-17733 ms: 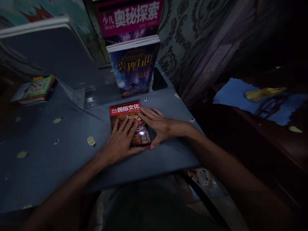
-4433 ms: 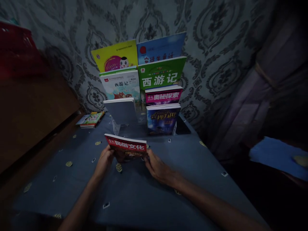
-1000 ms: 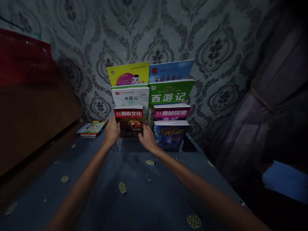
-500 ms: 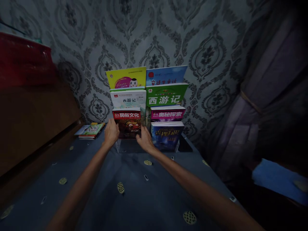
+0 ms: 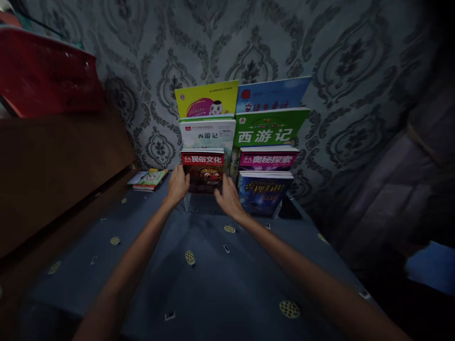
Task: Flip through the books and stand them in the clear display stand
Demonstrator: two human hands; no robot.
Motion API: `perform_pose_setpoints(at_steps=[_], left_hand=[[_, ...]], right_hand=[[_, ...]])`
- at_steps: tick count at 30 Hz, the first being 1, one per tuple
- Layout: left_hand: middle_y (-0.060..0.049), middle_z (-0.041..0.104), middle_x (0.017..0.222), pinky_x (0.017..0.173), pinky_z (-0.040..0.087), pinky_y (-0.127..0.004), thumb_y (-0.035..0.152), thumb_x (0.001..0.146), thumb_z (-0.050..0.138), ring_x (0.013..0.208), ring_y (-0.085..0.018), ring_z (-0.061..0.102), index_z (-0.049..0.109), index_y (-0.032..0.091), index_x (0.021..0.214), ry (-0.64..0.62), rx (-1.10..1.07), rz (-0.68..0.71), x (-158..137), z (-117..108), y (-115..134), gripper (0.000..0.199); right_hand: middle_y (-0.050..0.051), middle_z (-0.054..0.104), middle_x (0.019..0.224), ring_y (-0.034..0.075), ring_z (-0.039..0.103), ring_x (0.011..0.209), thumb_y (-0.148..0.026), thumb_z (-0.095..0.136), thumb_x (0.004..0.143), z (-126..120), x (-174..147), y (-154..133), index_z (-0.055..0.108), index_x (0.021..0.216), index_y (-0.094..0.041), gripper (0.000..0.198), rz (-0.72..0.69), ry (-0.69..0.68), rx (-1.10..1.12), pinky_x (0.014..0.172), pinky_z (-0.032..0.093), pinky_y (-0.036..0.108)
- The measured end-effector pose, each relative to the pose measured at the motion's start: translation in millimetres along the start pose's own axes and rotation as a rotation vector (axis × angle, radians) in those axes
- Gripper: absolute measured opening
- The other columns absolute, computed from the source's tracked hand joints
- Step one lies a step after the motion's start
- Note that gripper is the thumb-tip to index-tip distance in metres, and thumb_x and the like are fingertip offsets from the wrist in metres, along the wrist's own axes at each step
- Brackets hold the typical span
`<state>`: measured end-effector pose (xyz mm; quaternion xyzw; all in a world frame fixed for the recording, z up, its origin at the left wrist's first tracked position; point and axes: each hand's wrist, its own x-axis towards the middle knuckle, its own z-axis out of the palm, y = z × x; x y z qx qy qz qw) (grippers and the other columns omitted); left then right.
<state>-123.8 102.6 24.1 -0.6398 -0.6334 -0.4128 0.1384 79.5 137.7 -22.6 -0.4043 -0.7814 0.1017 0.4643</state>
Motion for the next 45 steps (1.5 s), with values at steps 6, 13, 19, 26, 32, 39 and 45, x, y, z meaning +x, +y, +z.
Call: perform_pose_setpoints(at_steps=[6,13,19,26,32,39,45], left_hand=[[-0.016,0.059,0.131,0.108,0.045,-0.042,0.028,0.101,0.039,0.126,-0.025,0.057,0.043,0.017,0.137,-0.072,-0.007,0.01,-21.5,-3.0,-26.4,0.037],[-0.028,0.059,0.13,0.106,0.044,-0.054,0.022,0.088,0.056,0.13,-0.039,0.054,0.054,0.009,0.124,-0.258,0.286,-0.337,-37.2,0.4,-108.6,0.038],[-0.037,0.049,0.141,0.109,0.037,-0.062,0.028,0.091,0.055,0.138,-0.046,0.044,0.051,0.001,0.13,-0.34,0.511,-0.511,-12.1,3.7,-168.4,0.048],[-0.034,0.054,0.14,0.109,0.035,-0.062,0.036,0.092,0.054,0.136,-0.044,0.047,0.051,0.002,0.135,-0.402,0.665,-0.478,5.0,27.0,-193.6,0.055],[-0.034,0.059,0.131,0.102,0.038,-0.063,0.036,0.097,0.043,0.122,-0.044,0.057,0.056,0.0,0.131,-0.432,0.762,-0.395,11.8,34.4,-204.2,0.051],[-0.037,0.063,0.121,0.091,0.047,-0.058,0.021,0.096,0.033,0.117,-0.046,0.061,0.056,-0.005,0.132,-0.486,0.806,-0.304,9.9,27.1,-202.2,0.05],[-0.036,0.061,0.122,0.091,0.051,-0.05,0.012,0.093,0.037,0.116,-0.042,0.062,0.05,-0.007,0.138,-0.539,0.814,-0.2,-18.9,2.5,-183.2,0.051]], right_hand=[[0.024,0.04,0.156,0.034,0.036,0.149,-0.024,0.046,0.091,-10.4,-31.7,-7.7,0.026,0.158,-0.006,0.071,-0.045,0.01,0.036,0.122,0.032,0.058],[0.015,0.053,0.15,0.028,0.05,0.141,-0.027,0.045,0.096,-12.1,-141.0,-16.0,0.053,0.146,-0.021,0.051,-0.003,-0.344,0.242,0.116,0.044,0.052],[0.012,0.056,0.148,0.027,0.056,0.136,-0.025,0.049,0.095,-9.2,-174.8,-19.7,0.065,0.133,-0.027,0.041,0.161,-0.46,0.335,0.113,0.049,0.049],[0.016,0.053,0.15,0.029,0.054,0.138,-0.025,0.046,0.099,-12.7,-173.0,-21.7,0.067,0.129,-0.022,0.037,0.145,-0.524,0.288,0.113,0.048,0.051],[0.018,0.052,0.151,0.029,0.051,0.14,-0.024,0.046,0.099,-11.7,-176.1,-19.3,0.068,0.126,-0.02,0.035,0.094,-0.544,0.25,0.113,0.048,0.051],[0.017,0.052,0.151,0.03,0.052,0.139,-0.023,0.047,0.098,-13.4,-173.3,-23.0,0.069,0.124,-0.021,0.034,0.112,-0.567,0.244,0.113,0.048,0.052],[0.018,0.053,0.148,0.031,0.052,0.139,-0.023,0.047,0.098,-12.0,-174.9,-23.5,0.069,0.122,-0.019,0.033,0.085,-0.527,0.227,0.112,0.048,0.053]])
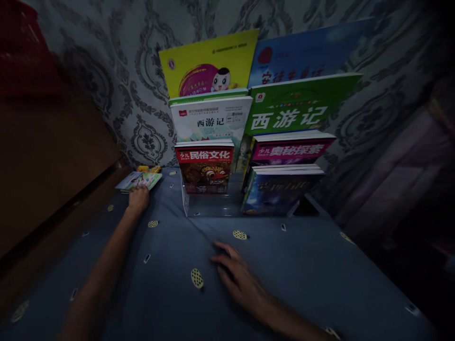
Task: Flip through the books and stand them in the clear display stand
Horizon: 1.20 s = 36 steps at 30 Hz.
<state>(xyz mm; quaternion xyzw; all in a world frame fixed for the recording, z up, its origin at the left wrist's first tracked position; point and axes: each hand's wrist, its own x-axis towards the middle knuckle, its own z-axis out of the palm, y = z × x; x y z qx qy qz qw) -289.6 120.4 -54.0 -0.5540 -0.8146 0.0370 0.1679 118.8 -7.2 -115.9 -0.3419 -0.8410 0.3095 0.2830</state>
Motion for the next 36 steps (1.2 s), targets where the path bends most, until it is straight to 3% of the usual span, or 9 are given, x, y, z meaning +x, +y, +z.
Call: perform_pose_setpoints(at_steps=[10,18,24,27,30,32,36], left_hand=[[-0.028,0.053,0.143,0.106,0.049,-0.047,0.005,0.093,0.032,0.139,-0.036,0.047,0.05,0.003,0.142,0.01,0.015,0.183,-98.3,-13.7,-17.4,0.052],[-0.02,0.043,0.158,0.117,0.042,-0.047,0.001,0.088,0.033,0.152,-0.032,0.034,0.044,0.008,0.149,-0.115,-0.134,0.216,-179.3,-14.1,-35.9,0.062],[-0.012,0.047,0.158,0.12,0.038,-0.047,0.018,0.092,0.036,0.154,-0.027,0.03,0.049,0.015,0.146,-0.138,-0.312,0.253,-224.1,-10.6,-54.8,0.056],[-0.009,0.049,0.157,0.121,0.037,-0.046,0.036,0.089,0.044,0.149,-0.029,0.039,0.053,0.017,0.144,-0.239,-0.396,0.288,-216.9,-12.1,-68.7,0.058],[-0.006,0.059,0.149,0.115,0.043,-0.04,0.048,0.09,0.043,0.135,-0.028,0.055,0.059,0.02,0.138,-0.31,-0.483,0.273,-185.8,-15.2,-77.8,0.058],[-0.007,0.063,0.143,0.11,0.047,-0.037,0.049,0.091,0.04,0.127,-0.026,0.062,0.06,0.018,0.137,-0.274,-0.457,0.158,-157.9,-15.4,-76.7,0.058],[-0.024,0.057,0.145,0.112,0.043,-0.045,0.043,0.093,0.038,0.134,-0.035,0.055,0.052,0.001,0.14,-0.179,-0.37,-0.005,-110.0,-8.1,-60.1,0.065]], right_hand=[[0.018,0.054,0.145,0.03,0.055,0.135,-0.018,0.048,0.096,-3.7,6.2,-8.4,0.07,0.118,-0.017,0.031,-0.042,-0.014,-0.024,0.11,0.049,0.051],[0.015,0.056,0.143,0.027,0.055,0.135,-0.018,0.051,0.095,-3.2,6.0,-8.8,0.071,0.117,-0.02,0.03,-0.082,-0.001,-0.051,0.11,0.049,0.048],[0.016,0.057,0.14,0.028,0.055,0.133,-0.016,0.051,0.095,0.5,6.9,-4.7,0.071,0.115,-0.018,0.029,-0.118,0.01,-0.051,0.11,0.048,0.051],[0.018,0.056,0.142,0.029,0.055,0.134,-0.017,0.051,0.096,0.8,6.9,-4.3,0.071,0.116,-0.017,0.029,-0.108,-0.012,-0.05,0.11,0.047,0.051],[0.016,0.056,0.142,0.028,0.054,0.135,-0.016,0.052,0.095,1.1,7.1,-4.6,0.071,0.116,-0.018,0.029,-0.102,-0.006,-0.043,0.11,0.047,0.051],[0.016,0.056,0.142,0.028,0.054,0.134,-0.015,0.053,0.094,0.9,7.1,-5.7,0.071,0.116,-0.019,0.028,-0.097,0.003,-0.039,0.11,0.047,0.051],[0.017,0.056,0.141,0.028,0.054,0.134,-0.015,0.052,0.095,-2.4,6.4,-10.7,0.072,0.115,-0.016,0.028,-0.089,-0.013,-0.038,0.111,0.047,0.049]])
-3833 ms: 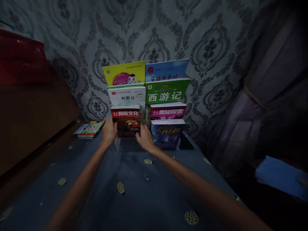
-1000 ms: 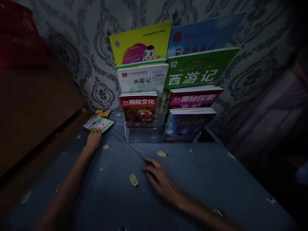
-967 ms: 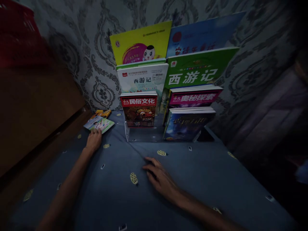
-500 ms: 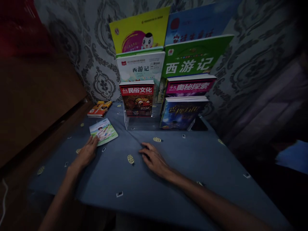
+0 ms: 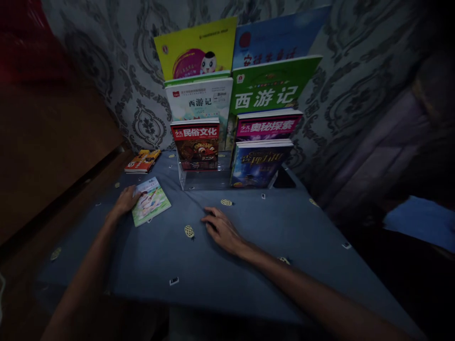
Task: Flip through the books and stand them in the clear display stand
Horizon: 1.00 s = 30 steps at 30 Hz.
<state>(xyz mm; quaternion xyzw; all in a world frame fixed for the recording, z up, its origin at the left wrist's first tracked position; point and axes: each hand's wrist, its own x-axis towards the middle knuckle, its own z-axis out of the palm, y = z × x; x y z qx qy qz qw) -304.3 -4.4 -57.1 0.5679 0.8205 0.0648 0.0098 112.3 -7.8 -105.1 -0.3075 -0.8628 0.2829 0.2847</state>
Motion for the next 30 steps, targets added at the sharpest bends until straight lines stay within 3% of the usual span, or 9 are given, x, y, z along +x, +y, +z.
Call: perform_pose_setpoints(at_steps=[6,12,19,25,30], left_hand=[[-0.026,0.061,0.139,0.112,0.042,-0.046,0.035,0.097,0.032,0.13,-0.035,0.058,0.057,0.002,0.135,0.081,0.032,-0.038,16.0,16.1,13.3,0.056],[-0.019,0.061,0.143,0.118,0.037,-0.045,0.035,0.099,0.03,0.139,-0.031,0.051,0.057,0.008,0.137,0.083,0.016,0.062,-10.7,23.7,18.9,0.054],[-0.012,0.054,0.152,0.122,0.033,-0.045,0.037,0.101,0.029,0.149,-0.027,0.041,0.052,0.013,0.145,0.078,-0.013,0.197,-52.5,38.6,40.1,0.056],[-0.014,0.056,0.15,0.123,0.032,-0.05,0.04,0.099,0.034,0.148,-0.029,0.041,0.056,0.011,0.141,0.102,-0.16,0.315,-81.4,44.6,76.2,0.055],[-0.014,0.058,0.148,0.123,0.033,-0.051,0.041,0.1,0.037,0.147,-0.029,0.043,0.057,0.011,0.141,0.117,-0.243,0.396,-102.3,51.9,128.5,0.054]], right_hand=[[0.016,0.057,0.14,0.026,0.056,0.132,-0.014,0.052,0.095,-3.7,0.6,-4.0,0.072,0.114,-0.016,0.028,0.025,0.011,0.009,0.11,0.048,0.046],[0.015,0.062,0.139,0.025,0.059,0.13,-0.012,0.053,0.093,-3.1,2.4,-3.5,0.072,0.113,-0.017,0.028,0.017,0.028,-0.001,0.11,0.048,0.046],[0.016,0.062,0.143,0.027,0.052,0.138,-0.022,0.048,0.099,-22.9,-4.4,10.9,0.066,0.128,-0.018,0.034,0.048,0.042,-0.226,0.117,0.034,0.055],[0.016,0.054,0.152,0.032,0.044,0.144,-0.035,0.044,0.101,-54.4,-25.0,45.4,0.058,0.14,-0.019,0.044,0.167,0.049,-0.422,0.118,0.026,0.063],[0.018,0.057,0.149,0.033,0.047,0.142,-0.039,0.041,0.102,-72.1,-38.7,65.6,0.06,0.137,-0.015,0.047,0.212,0.104,-0.481,0.117,0.027,0.061]])
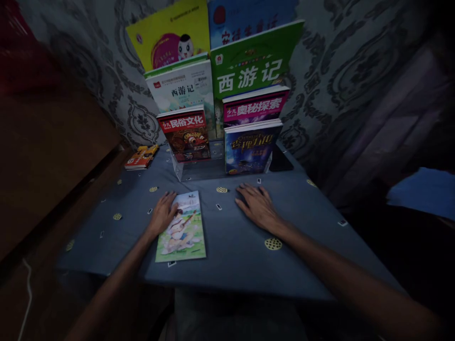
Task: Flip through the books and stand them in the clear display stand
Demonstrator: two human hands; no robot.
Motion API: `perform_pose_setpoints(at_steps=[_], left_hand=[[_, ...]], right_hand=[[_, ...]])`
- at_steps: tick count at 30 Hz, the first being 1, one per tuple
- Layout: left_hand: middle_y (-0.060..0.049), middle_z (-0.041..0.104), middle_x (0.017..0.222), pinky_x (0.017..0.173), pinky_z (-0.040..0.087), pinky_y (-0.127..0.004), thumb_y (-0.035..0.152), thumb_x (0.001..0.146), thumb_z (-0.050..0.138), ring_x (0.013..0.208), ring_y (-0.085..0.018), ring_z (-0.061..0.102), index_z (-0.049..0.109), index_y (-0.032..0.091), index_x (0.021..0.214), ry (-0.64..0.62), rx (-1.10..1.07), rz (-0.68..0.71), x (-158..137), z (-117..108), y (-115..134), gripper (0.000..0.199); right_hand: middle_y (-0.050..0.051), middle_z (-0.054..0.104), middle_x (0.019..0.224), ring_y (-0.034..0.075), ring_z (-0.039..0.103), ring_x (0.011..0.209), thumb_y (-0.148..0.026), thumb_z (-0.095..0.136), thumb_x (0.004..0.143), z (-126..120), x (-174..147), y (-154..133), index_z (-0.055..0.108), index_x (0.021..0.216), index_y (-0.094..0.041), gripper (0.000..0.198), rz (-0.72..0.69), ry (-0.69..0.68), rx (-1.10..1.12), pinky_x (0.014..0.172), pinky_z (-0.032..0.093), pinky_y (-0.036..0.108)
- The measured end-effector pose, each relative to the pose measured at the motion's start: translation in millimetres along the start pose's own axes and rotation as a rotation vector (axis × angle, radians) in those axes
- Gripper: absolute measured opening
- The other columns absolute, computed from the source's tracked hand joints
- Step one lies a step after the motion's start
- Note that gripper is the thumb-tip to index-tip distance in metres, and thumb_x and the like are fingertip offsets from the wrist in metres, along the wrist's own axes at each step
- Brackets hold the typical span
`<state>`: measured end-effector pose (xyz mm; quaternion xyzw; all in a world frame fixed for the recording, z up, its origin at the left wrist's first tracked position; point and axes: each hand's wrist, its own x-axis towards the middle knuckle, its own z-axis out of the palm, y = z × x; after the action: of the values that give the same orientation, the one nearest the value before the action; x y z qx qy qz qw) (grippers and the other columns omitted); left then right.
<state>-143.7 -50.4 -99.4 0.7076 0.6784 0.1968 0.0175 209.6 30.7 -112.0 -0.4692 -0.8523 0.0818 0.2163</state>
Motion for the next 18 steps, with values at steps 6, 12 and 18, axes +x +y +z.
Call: perform_pose_setpoints(at_steps=[6,12,18], left_hand=[[-0.016,0.057,0.149,0.123,0.034,-0.053,0.037,0.101,0.041,0.147,-0.03,0.042,0.057,0.013,0.141,-0.001,-0.098,0.134,13.2,39.4,81.6,0.049],[-0.015,0.054,0.151,0.123,0.033,-0.051,0.04,0.102,0.041,0.149,-0.029,0.04,0.053,0.016,0.144,-0.042,-0.134,0.248,33.2,63.5,143.4,0.049],[-0.016,0.055,0.151,0.121,0.035,-0.049,0.041,0.104,0.034,0.144,-0.027,0.047,0.052,0.015,0.143,-0.062,-0.115,0.244,41.1,54.4,114.6,0.049]], right_hand=[[0.015,0.068,0.135,0.032,0.057,0.131,-0.037,0.036,0.103,-1.3,2.8,-0.5,0.065,0.13,-0.018,0.044,-0.021,0.06,0.121,0.114,0.032,0.058],[0.012,0.073,0.123,0.028,0.064,0.116,-0.028,0.04,0.101,-10.1,7.3,0.2,0.067,0.129,-0.018,0.04,-0.015,0.05,0.229,0.104,0.044,0.045],[0.01,0.073,0.119,0.028,0.061,0.114,-0.019,0.049,0.096,-17.1,4.9,3.2,0.072,0.12,-0.019,0.033,-0.069,-0.009,0.204,0.102,0.044,0.044]])
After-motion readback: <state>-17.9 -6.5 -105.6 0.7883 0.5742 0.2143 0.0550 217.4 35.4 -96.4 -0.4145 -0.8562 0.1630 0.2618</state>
